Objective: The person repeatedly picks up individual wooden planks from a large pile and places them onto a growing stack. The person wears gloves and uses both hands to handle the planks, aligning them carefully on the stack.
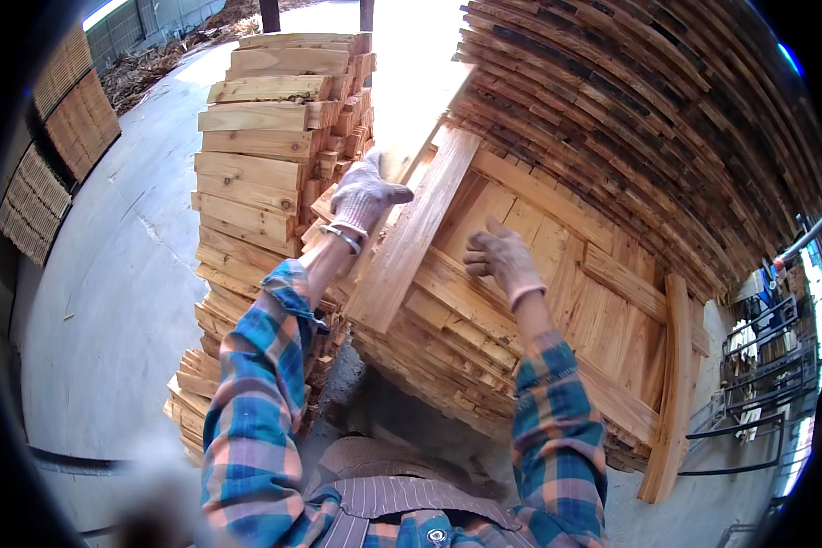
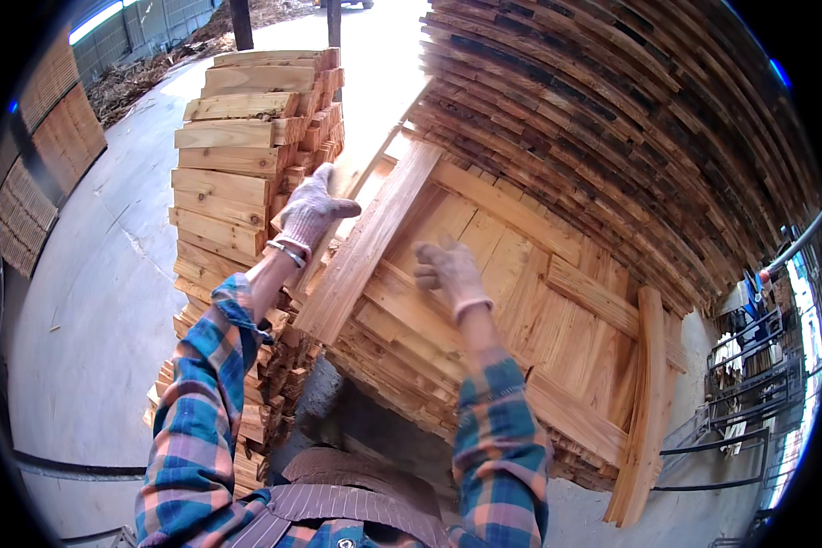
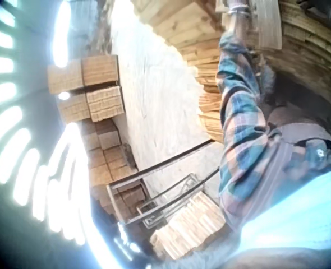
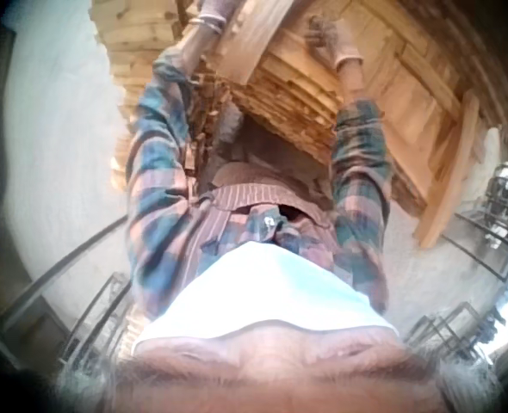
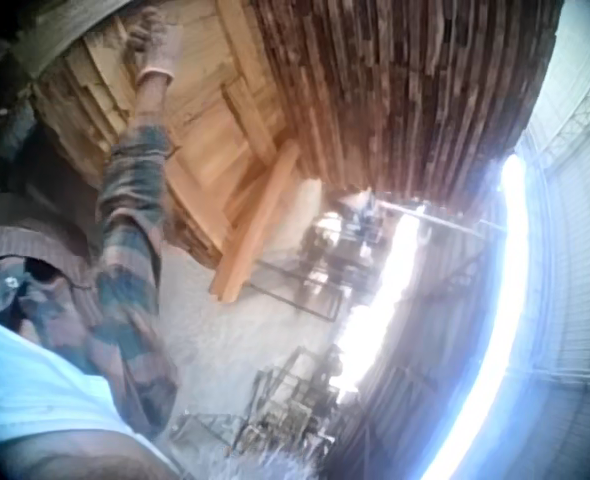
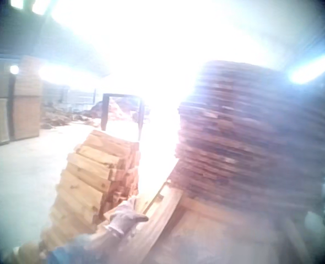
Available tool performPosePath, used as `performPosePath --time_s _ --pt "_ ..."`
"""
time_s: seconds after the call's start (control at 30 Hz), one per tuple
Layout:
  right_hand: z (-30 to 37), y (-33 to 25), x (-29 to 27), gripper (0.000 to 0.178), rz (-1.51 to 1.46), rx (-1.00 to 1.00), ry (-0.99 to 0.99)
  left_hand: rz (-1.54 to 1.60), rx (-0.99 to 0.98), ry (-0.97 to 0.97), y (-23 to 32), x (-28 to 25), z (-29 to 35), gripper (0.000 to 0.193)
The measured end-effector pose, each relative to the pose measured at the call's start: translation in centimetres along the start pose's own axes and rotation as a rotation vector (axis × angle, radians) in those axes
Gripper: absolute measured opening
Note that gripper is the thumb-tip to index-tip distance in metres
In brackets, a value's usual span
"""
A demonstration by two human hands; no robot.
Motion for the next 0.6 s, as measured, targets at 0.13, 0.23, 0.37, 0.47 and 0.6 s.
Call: performPosePath --time_s 0.13,0.23,0.37,0.47,0.6 --pt "-6.5 2.3 5.8 0.087 0.468 0.104 0.357 -0.231 -0.011 0.065 -7.4 -3.2 -2.5 0.090" --pt "-8.1 3.5 4.7 0.083 0.600 0.176 0.426 -0.388 0.003 0.096 -9.9 -1.4 -3.8 0.070" --pt "-8.3 2.6 2.6 0.065 0.662 0.167 0.424 -0.334 -0.047 0.134 -8.9 -0.6 -5.5 0.050" --pt "-9.8 2.7 4.1 0.064 0.769 0.096 0.276 -0.381 -0.204 -0.010 -9.7 -1.0 -7.7 0.049" --pt "-9.7 2.7 4.2 0.074 0.469 -0.122 0.394 -0.091 -0.098 -0.115 -12.2 0.3 -11.9 0.043"
Point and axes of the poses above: each hand's wrist, its own z-axis away from the middle knuckle, its own x-axis out of the palm, y = z × x, the point moved 5 cm from there along -z, towards the middle knuckle, and after that the axes turned 14 degrees about -y, right-handed, at the moved point
